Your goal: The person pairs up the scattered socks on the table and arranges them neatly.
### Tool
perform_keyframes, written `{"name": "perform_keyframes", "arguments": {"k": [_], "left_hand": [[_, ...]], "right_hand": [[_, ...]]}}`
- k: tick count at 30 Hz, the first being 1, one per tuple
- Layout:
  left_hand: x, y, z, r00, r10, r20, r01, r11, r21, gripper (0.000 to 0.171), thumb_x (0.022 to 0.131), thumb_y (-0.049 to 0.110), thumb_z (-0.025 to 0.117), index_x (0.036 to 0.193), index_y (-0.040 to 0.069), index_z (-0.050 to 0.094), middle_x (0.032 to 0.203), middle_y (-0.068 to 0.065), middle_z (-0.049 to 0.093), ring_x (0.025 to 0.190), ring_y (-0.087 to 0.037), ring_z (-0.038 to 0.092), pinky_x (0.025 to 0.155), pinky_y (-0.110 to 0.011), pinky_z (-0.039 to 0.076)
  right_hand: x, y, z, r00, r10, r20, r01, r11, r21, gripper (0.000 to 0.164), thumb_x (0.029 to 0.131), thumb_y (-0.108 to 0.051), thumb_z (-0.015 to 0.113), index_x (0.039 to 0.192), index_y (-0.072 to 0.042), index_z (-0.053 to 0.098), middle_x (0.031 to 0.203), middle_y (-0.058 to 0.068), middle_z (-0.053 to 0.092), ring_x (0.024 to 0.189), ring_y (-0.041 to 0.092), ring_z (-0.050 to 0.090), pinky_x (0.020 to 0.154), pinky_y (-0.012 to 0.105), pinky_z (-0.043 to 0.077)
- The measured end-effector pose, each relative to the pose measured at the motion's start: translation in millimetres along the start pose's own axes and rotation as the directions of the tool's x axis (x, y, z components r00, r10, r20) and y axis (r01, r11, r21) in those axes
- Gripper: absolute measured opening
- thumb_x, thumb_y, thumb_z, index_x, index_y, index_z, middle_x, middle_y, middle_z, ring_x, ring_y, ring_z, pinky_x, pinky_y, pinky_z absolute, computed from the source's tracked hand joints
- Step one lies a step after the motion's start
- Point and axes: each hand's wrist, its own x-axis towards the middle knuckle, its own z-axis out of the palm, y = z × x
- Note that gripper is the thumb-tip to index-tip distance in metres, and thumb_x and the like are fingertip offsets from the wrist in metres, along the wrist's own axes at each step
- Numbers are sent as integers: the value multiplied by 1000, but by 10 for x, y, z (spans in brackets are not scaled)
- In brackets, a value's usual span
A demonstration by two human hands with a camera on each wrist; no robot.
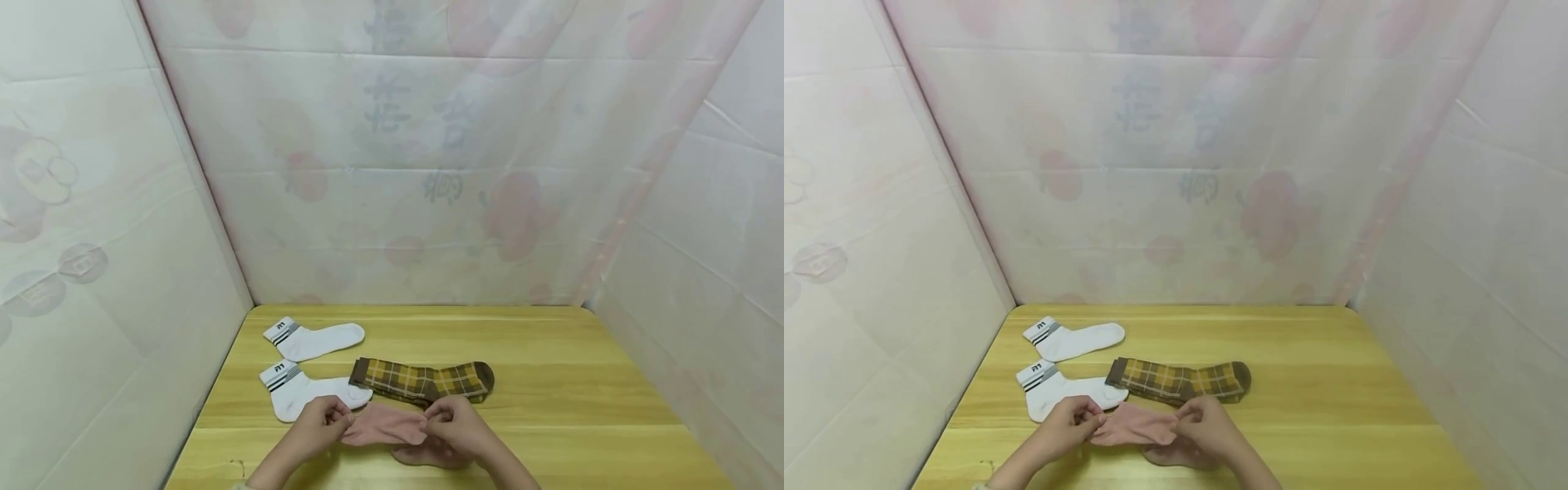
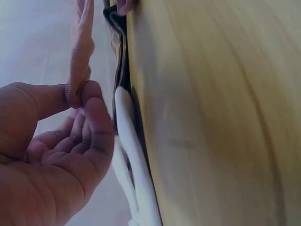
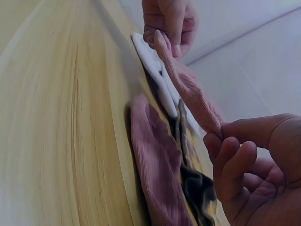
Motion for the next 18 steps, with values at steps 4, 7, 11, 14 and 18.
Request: {"name": "perform_keyframes", "arguments": {"k": [4,7,11,14,18], "left_hand": [[72,13,65,1000,9,15,-9,1000,1,13,99,14,74,96,2,72,81,-3,71,65,-4,61,59,-21,51],[85,28,107,999,21,24,-21,1000,-11,13,99,14,74,96,1,72,82,-4,72,66,-4,62,60,-21,52],[106,60,151,999,36,39,-35,999,-39,12,99,12,74,97,0,72,83,-5,72,67,-5,62,60,-20,53],[123,75,184,998,37,54,-35,999,-42,12,98,11,74,97,-1,72,83,-5,72,67,-5,62,61,-20,53],[140,80,231,997,32,75,-29,999,-41,11,98,11,74,97,0,73,83,-4,72,67,-5,62,61,-20,52]], "right_hand": [[-48,32,-84,1000,-1,0,1,999,34,22,93,-11,79,106,6,74,88,7,74,74,13,66,63,23,55],[-90,56,-119,1000,5,1,-5,999,41,22,93,-11,79,107,6,75,86,11,77,73,15,70,62,24,56],[-142,83,-169,1000,27,-9,-27,999,45,25,94,-13,79,109,6,74,85,13,79,75,17,72,64,25,58],[-174,98,-205,999,52,-12,-51,997,56,25,95,-14,78,110,6,74,81,9,77,65,12,65,58,23,54],[-215,111,-237,998,69,-7,-68,994,88,26,96,-13,78,111,8,72,74,5,73,52,7,51,50,20,47]]}}
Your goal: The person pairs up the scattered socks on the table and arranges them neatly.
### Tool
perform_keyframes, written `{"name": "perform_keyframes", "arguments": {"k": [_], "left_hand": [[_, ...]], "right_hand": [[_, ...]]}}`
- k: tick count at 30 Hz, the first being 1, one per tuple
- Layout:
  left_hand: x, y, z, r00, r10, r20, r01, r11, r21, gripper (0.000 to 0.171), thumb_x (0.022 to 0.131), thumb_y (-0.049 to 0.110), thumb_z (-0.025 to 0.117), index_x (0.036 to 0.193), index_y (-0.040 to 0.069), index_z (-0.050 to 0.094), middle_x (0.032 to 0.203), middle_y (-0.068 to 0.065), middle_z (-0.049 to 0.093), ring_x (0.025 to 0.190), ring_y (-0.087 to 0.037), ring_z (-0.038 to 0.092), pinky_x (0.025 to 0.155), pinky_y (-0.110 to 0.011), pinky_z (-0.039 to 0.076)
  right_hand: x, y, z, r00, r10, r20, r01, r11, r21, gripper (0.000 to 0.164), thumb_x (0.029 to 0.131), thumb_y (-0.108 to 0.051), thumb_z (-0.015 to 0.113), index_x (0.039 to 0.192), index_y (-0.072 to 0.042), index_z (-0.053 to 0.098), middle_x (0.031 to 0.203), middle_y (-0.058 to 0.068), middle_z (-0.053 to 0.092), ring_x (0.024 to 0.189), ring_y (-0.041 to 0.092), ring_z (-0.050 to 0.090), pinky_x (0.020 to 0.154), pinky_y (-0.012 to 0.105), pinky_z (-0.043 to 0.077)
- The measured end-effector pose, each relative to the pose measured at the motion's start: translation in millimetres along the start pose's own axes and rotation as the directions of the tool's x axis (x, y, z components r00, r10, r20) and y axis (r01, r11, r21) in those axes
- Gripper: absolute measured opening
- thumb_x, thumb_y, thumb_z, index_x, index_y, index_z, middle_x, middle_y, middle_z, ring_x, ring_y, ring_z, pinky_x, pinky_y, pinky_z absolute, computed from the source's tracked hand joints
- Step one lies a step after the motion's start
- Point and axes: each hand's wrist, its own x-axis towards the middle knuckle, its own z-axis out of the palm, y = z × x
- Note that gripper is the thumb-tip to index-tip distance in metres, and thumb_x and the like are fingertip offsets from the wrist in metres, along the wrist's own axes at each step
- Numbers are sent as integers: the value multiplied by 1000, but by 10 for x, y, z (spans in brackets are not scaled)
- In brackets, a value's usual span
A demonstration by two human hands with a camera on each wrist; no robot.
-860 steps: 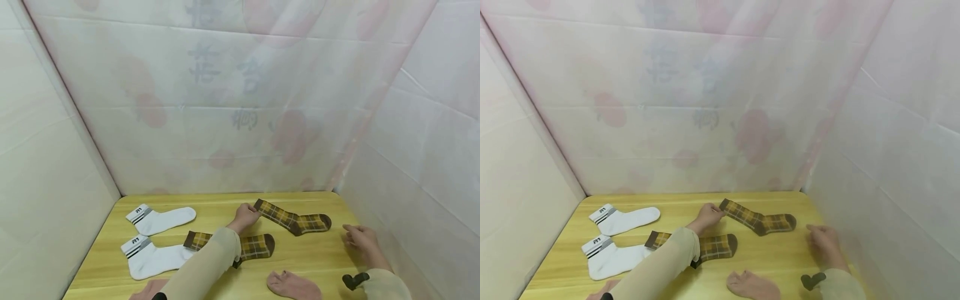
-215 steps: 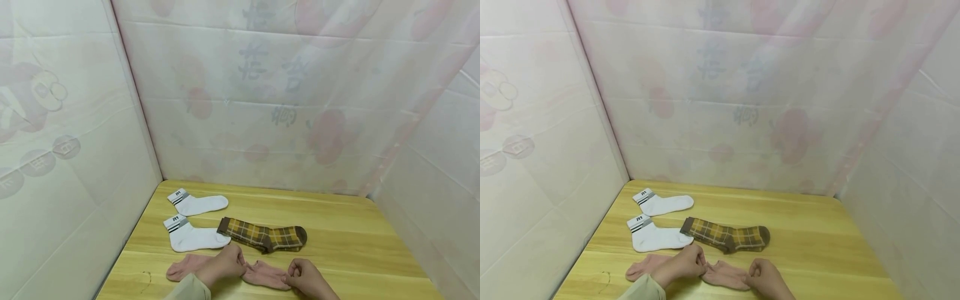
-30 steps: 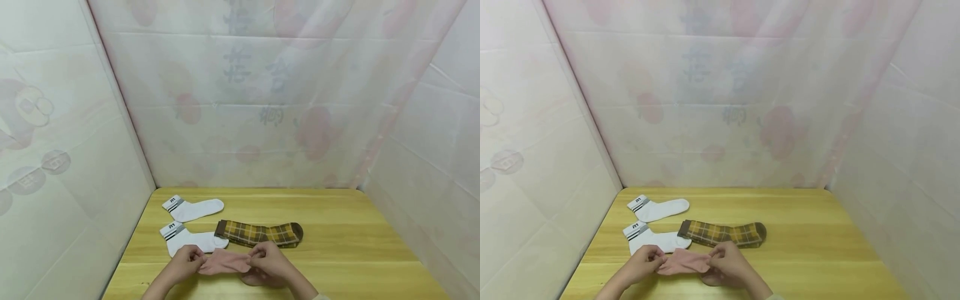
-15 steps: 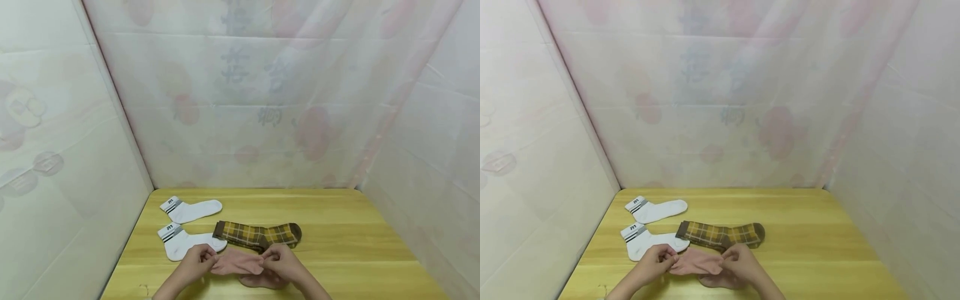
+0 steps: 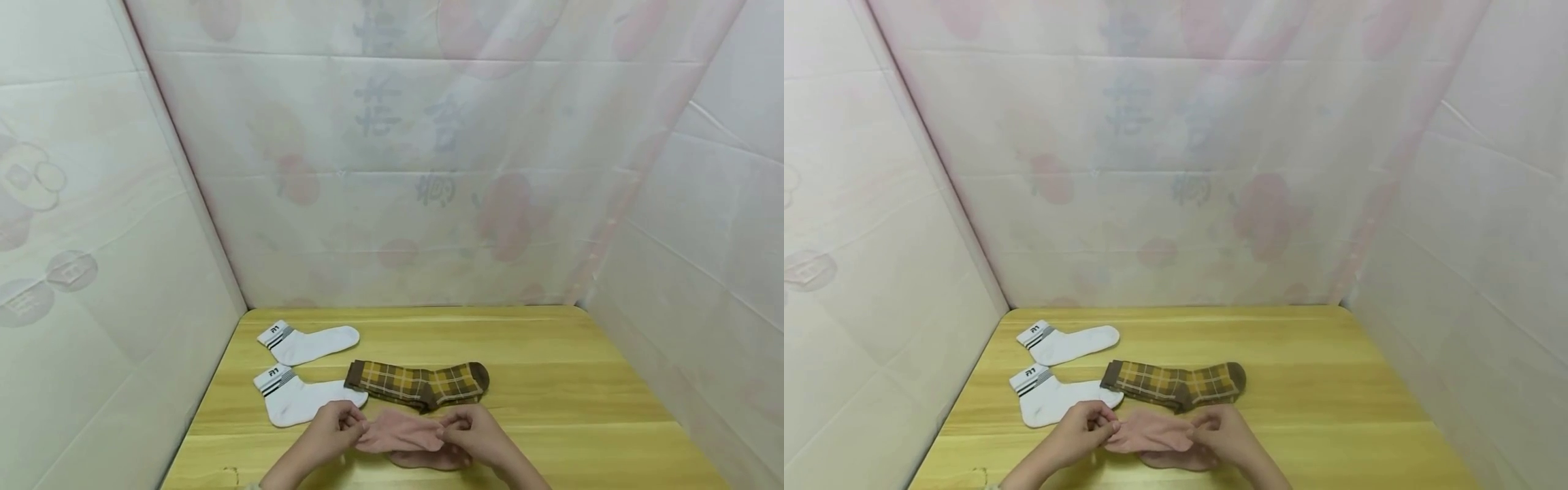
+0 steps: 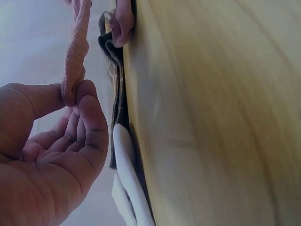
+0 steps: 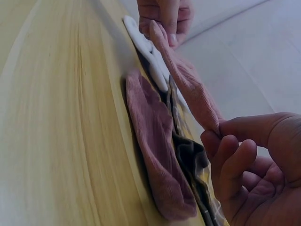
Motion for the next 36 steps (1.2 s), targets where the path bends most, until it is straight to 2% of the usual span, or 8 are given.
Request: {"name": "perform_keyframes", "arguments": {"k": [8,22,30,36], "left_hand": [[9,-12,80,1000,11,22,-10,1000,-22,10,97,10,74,97,0,72,83,-5,73,68,-4,63,62,-20,53],[31,-18,169,996,-13,90,15,1000,-27,10,98,11,73,97,1,72,82,-5,73,64,-5,61,57,-20,51],[60,-83,220,991,-18,131,17,1000,10,5,96,7,72,97,2,72,80,2,68,66,-4,60,60,-20,52],[65,-85,253,991,-5,137,4,1000,5,4,96,3,70,98,0,71,82,1,67,70,-4,60,64,-20,53]], "right_hand": [[-60,55,-55,1000,-7,-8,7,1000,2,26,97,-13,77,110,9,70,77,8,75,54,7,54,49,19,47],[-94,221,-169,1000,15,16,-15,1000,9,22,97,-13,76,107,6,70,72,2,71,53,6,52,48,20,45],[-127,282,-172,999,44,-15,-44,999,-13,20,97,-13,76,105,3,66,74,2,71,61,12,58,49,21,46],[-143,282,-189,999,46,-25,-46,999,-27,19,98,-12,74,104,4,66,75,4,73,62,13,61,48,21,46]]}}
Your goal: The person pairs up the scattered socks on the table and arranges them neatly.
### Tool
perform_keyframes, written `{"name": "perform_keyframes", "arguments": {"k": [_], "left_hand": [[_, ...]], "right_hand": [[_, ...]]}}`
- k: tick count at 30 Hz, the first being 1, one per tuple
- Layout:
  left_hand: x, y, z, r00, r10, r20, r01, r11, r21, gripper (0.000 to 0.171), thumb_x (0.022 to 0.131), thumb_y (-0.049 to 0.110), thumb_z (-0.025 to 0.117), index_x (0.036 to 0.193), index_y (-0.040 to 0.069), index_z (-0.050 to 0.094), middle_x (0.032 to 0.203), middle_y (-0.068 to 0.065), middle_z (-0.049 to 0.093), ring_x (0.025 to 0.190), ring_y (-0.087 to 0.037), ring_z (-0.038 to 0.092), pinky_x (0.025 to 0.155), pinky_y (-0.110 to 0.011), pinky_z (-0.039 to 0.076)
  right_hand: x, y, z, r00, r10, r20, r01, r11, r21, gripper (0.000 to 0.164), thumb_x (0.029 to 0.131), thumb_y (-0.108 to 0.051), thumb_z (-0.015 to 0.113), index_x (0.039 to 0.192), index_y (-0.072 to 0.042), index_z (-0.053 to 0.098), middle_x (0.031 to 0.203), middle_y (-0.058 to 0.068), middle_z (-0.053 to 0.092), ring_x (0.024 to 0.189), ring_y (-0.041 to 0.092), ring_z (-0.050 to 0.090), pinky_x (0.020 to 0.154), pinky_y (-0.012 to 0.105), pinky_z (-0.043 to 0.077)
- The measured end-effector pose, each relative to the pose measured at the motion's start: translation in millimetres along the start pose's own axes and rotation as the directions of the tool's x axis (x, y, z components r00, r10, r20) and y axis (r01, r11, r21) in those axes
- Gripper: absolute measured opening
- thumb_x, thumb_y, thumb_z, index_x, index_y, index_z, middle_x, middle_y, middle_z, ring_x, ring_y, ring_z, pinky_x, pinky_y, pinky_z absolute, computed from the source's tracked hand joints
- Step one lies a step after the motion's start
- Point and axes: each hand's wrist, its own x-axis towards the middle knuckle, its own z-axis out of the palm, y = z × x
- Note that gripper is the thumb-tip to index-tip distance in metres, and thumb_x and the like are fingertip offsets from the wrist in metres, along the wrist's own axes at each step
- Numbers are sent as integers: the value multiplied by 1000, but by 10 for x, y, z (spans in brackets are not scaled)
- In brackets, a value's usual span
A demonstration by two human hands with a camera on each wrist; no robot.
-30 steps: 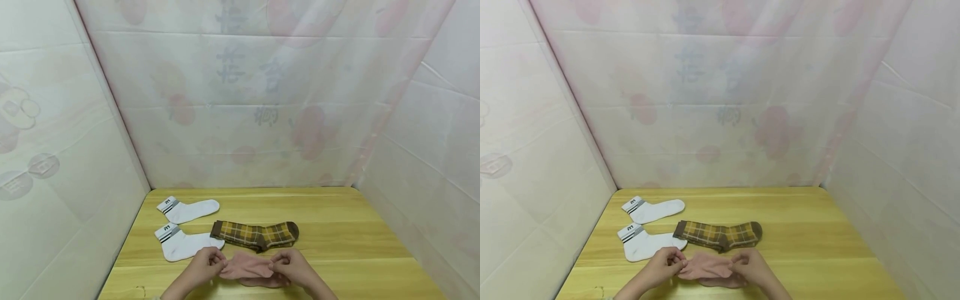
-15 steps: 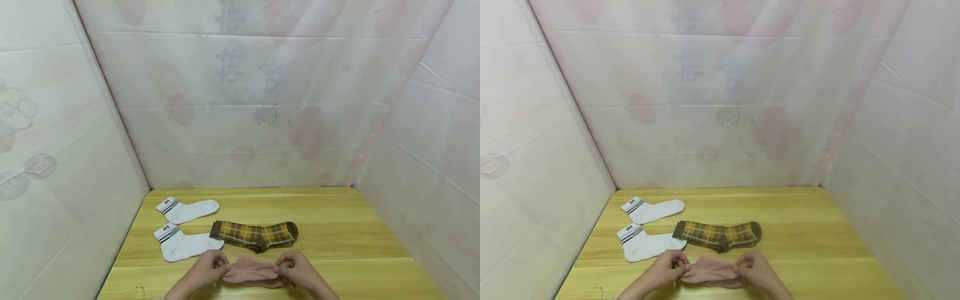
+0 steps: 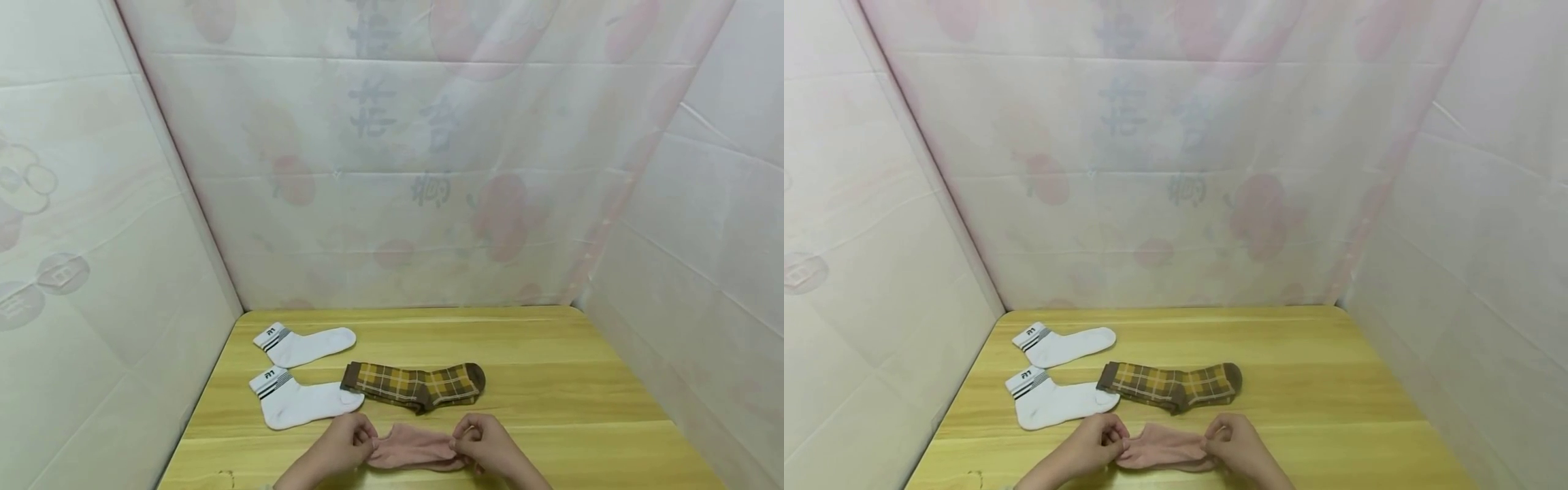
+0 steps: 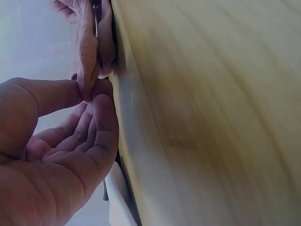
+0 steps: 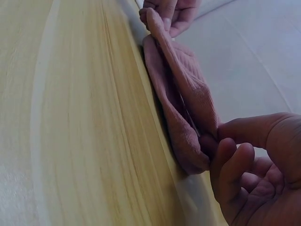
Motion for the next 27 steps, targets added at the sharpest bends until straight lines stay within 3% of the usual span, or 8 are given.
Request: {"name": "perform_keyframes", "arguments": {"k": [9,19,27], "left_hand": [[29,57,20,1000,2,8,-2,1000,-10,5,93,-1,69,97,2,71,83,1,66,73,-4,61,67,-21,53],[50,27,89,999,-23,30,23,1000,2,6,95,0,69,96,5,71,85,0,67,75,-4,61,67,-22,53],[77,6,129,1000,8,24,-8,1000,23,7,93,-3,70,94,4,72,83,4,66,74,-1,60,67,-21,53]], "right_hand": [[-28,-47,-40,999,19,-33,-19,1000,-24,17,96,-12,75,102,1,67,72,2,68,58,11,55,49,22,46],[-46,86,-71,1000,-22,-10,21,996,-91,15,98,-12,72,100,2,67,74,2,67,56,10,53,48,20,45],[-36,158,-91,999,-27,20,28,996,-87,12,97,-9,70,99,2,66,74,0,63,54,8,50,47,20,43]]}}
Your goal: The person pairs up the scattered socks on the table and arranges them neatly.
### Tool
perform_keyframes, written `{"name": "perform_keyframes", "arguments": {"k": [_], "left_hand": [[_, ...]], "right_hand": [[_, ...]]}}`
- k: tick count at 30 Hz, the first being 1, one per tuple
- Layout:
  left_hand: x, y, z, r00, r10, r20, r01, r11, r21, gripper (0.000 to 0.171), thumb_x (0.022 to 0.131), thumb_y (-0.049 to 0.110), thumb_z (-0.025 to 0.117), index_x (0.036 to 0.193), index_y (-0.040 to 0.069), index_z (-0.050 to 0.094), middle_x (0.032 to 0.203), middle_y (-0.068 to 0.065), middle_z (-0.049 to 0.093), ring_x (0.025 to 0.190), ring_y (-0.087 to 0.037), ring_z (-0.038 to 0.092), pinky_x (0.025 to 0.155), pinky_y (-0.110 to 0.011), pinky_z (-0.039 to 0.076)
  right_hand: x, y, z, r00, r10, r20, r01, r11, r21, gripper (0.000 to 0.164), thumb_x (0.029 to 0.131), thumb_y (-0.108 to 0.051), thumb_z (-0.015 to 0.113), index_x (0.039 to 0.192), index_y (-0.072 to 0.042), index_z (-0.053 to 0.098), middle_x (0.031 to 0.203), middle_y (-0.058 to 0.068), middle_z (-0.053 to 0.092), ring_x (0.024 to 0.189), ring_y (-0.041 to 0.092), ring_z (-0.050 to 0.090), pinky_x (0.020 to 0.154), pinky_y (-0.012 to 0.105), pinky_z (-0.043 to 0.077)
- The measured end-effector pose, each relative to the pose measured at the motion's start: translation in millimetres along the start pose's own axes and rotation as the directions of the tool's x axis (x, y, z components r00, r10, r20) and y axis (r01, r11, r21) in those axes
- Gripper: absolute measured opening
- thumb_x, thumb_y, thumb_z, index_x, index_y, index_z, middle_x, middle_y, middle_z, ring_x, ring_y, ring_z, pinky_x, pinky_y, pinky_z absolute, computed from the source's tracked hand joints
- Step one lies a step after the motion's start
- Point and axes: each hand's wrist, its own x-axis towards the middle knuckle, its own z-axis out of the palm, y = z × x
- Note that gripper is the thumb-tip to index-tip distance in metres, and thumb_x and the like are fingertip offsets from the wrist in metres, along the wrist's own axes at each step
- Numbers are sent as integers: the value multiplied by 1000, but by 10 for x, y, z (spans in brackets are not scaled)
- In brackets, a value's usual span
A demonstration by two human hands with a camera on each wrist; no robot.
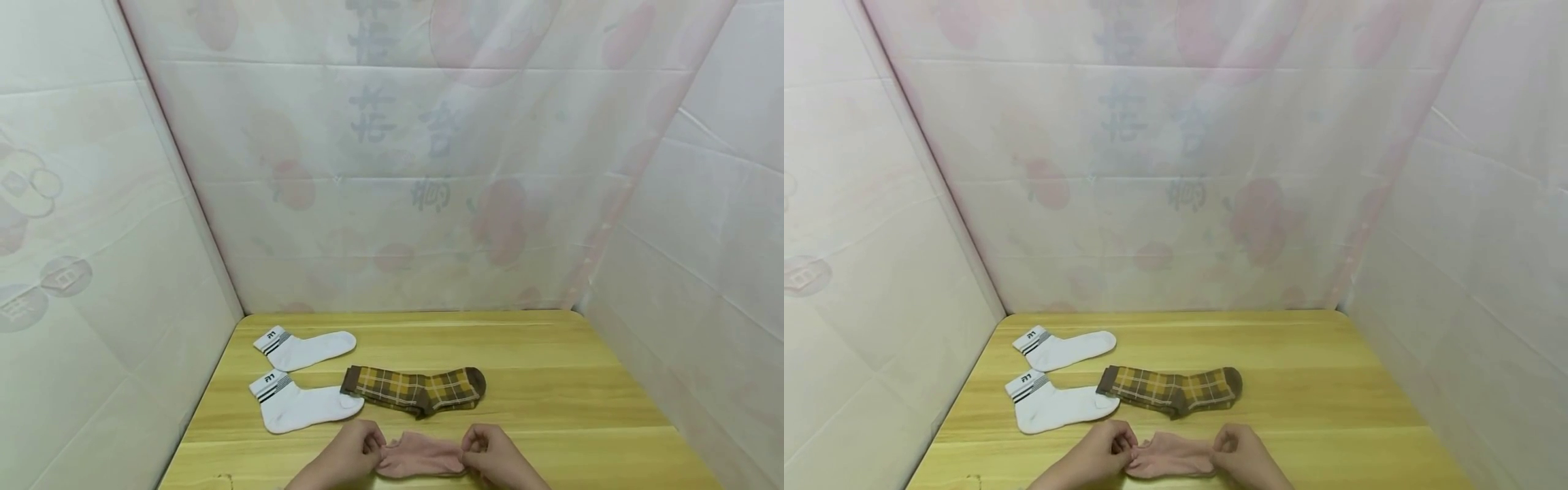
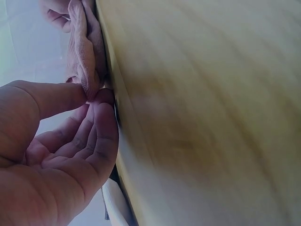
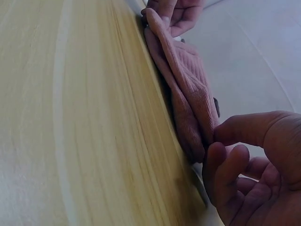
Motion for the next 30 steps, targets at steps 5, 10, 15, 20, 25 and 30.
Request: {"name": "perform_keyframes", "arguments": {"k": [5,10,15,20,25,30], "left_hand": [[19,3,7,1000,-5,0,5,1000,-9,9,91,-5,69,92,4,72,82,4,66,73,-2,60,66,-21,53],[40,7,9,999,-11,34,13,999,-49,6,92,-4,70,93,1,71,81,-1,68,72,-4,61,65,-21,53],[44,14,20,998,-56,38,58,998,-34,5,92,-2,71,91,2,69,77,1,66,68,-6,59,61,-22,50],[60,38,37,994,-108,16,108,994,15,10,90,-1,73,88,6,67,74,2,62,63,-7,56,58,-23,47],[75,63,49,994,-108,19,108,994,0,13,91,-3,72,86,8,66,71,2,60,60,-7,52,56,-22,44],[76,45,48,995,-97,23,98,995,-8,13,90,-5,69,87,8,67,70,2,60,58,-7,51,55,-22,44]], "right_hand": [[16,19,-8,1000,-24,-4,24,1000,-19,14,92,-6,73,98,4,65,76,0,61,62,8,53,55,20,46],[47,38,-11,999,-39,-6,39,999,-28,14,87,-2,74,95,5,65,75,-1,59,68,8,55,62,21,47],[68,55,-11,1000,-9,-17,8,1000,-27,13,85,-1,75,90,1,63,73,-1,57,67,11,53,60,22,46],[92,58,-14,999,13,-31,-14,998,-54,17,82,0,76,84,-3,60,71,0,54,66,14,50,59,24,45],[113,36,-19,999,11,-37,-14,995,-95,17,81,0,79,80,-3,62,68,-1,55,63,14,50,57,24,44],[131,6,-8,999,14,-52,-21,990,-139,16,79,-1,79,74,-5,64,64,-2,56,61,14,49,56,25,44]]}}
